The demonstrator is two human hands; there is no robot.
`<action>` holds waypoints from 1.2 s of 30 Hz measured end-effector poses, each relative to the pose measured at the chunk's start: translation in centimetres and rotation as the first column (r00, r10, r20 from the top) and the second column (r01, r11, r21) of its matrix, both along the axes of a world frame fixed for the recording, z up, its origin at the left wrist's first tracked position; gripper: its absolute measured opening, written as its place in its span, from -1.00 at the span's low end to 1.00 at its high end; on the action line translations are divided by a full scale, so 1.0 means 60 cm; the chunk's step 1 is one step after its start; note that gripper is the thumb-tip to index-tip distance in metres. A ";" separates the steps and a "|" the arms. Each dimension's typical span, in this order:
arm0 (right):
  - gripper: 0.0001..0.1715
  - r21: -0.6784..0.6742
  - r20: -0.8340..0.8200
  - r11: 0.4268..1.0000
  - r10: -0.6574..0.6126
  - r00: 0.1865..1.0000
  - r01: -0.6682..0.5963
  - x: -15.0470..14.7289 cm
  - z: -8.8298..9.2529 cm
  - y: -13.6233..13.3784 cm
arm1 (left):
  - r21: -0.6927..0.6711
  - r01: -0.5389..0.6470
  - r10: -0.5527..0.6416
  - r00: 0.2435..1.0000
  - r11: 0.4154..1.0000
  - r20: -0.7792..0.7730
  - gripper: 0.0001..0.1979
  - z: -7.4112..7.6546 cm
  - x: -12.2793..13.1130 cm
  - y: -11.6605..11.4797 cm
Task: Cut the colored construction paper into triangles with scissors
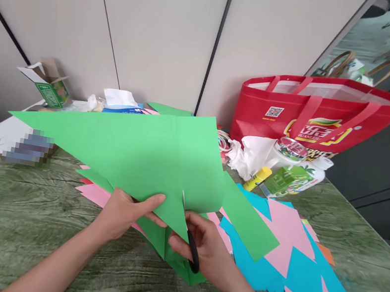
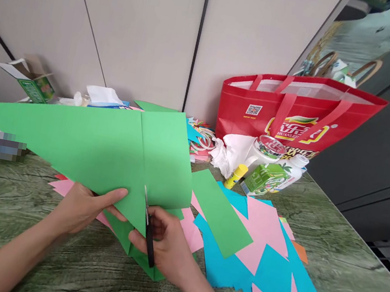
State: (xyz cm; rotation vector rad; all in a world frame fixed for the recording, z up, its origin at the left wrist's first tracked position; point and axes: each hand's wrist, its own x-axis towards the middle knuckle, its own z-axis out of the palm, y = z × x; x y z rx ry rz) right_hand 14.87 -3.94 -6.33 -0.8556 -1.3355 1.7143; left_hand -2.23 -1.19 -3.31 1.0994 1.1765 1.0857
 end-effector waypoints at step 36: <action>-0.64 -0.051 0.171 0.994 -0.087 0.981 0.097 -0.007 0.003 -0.004 | -0.083 0.030 -0.030 1.000 0.996 0.001 -0.41 0.003 0.001 -0.003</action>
